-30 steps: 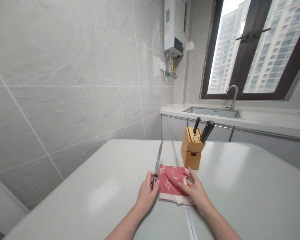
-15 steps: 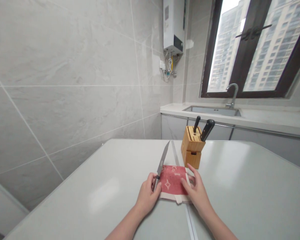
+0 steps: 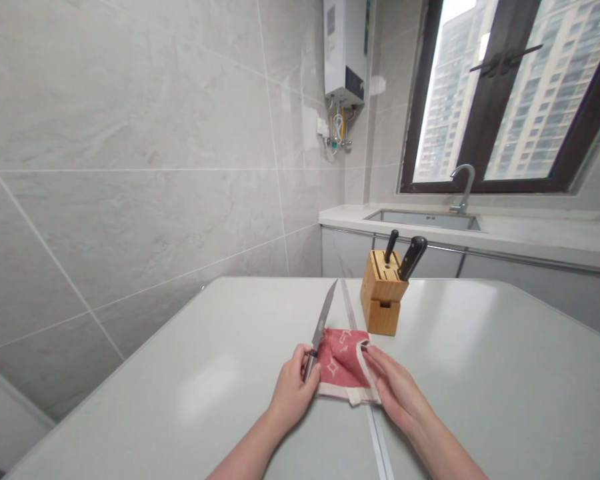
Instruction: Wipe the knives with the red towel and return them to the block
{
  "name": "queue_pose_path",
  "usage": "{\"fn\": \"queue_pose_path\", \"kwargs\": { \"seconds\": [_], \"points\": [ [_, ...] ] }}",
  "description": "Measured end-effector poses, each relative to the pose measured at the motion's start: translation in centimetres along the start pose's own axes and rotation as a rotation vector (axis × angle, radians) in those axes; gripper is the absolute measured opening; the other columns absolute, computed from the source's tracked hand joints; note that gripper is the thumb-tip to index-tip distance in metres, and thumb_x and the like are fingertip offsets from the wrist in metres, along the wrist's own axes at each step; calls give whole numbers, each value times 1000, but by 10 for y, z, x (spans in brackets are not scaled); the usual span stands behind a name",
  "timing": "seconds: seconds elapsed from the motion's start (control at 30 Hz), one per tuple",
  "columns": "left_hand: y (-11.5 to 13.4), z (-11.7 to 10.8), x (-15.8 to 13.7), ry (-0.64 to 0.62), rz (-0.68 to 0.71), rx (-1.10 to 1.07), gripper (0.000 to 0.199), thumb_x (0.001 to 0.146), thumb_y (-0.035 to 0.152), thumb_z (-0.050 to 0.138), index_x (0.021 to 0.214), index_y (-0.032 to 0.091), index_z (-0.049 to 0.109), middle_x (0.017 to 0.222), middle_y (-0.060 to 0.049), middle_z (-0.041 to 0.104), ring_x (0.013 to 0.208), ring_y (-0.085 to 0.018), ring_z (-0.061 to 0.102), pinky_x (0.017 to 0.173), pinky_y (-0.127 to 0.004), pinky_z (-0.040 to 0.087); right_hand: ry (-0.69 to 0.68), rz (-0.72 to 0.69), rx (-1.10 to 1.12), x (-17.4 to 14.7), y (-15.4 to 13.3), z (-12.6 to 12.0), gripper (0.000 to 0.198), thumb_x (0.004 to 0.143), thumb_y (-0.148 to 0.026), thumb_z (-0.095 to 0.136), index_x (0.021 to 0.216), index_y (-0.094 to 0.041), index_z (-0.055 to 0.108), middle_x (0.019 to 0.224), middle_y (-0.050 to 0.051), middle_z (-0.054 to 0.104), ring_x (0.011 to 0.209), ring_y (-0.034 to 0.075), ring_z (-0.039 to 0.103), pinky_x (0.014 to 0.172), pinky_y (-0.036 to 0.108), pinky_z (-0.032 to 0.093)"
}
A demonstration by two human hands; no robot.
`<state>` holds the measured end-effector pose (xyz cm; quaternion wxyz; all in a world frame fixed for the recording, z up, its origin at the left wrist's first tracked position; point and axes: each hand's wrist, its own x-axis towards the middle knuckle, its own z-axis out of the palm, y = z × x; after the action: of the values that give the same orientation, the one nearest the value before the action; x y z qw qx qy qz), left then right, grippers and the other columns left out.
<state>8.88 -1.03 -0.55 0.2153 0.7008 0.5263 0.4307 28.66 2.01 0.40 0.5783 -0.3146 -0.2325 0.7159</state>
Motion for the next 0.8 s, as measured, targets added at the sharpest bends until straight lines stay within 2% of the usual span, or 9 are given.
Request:
{"fn": "queue_pose_path", "kwargs": {
  "seconds": [0.07,0.17,0.23,0.27,0.33,0.43,0.6,0.8],
  "points": [
    [0,0,0,-2,2,3,11,86,27,42,95,20,41,65,5,45,58,-12,43,57,-22,30,-59,55,-25,-6,0,6,22,65,-21,72,84,-13,63,83,6,70,79,16,66,74,24,53],
    [1,-1,1,13,-5,15,13,85,27,43,97,20,42,66,5,46,58,-12,44,57,-22,31,-161,91,-203,-10,2,10,23,70,-31,68,85,-14,62,72,4,68,58,11,63,51,19,49],
    [2,-2,1,19,-1,24,13,85,26,43,97,21,42,66,5,47,59,-13,45,58,-22,31,-181,6,-396,-9,6,10,29,69,-35,69,88,-15,60,61,-1,64,43,8,53,39,17,40],
    [2,-2,1,20,4,30,13,85,25,43,96,21,42,67,4,47,60,-13,45,58,-22,31,-172,-53,-483,-7,8,9,33,66,-35,71,89,-16,60,56,-4,61,39,6,48,37,16,36],
    [4,-3,0,18,13,44,12,84,25,43,96,21,43,67,4,48,60,-13,46,58,-22,31,-147,-138,-578,-4,11,7,39,60,-32,76,90,-16,59,54,-6,58,42,7,49,40,16,36],
    [7,-4,-1,4,21,65,14,84,24,43,98,21,44,66,4,47,58,-13,45,57,-22,31,-135,-138,-569,-2,13,7,35,60,-35,75,84,-16,58,63,-3,62,54,10,56,48,18,41],
    [11,-5,-2,-32,47,67,14,83,22,44,97,22,44,64,5,44,56,-12,44,56,-21,31,-37,-93,-594,-4,10,7,30,63,-41,69,74,-17,57,47,-7,53,36,6,43,34,17,29],
    [13,-6,-2,-11,42,87,15,84,24,43,99,21,45,64,5,45,56,-12,45,56,-21,31,56,-134,-367,-4,7,5,23,65,-36,69,68,-20,54,54,-7,57,47,9,55,45,17,43]
  ]
}}
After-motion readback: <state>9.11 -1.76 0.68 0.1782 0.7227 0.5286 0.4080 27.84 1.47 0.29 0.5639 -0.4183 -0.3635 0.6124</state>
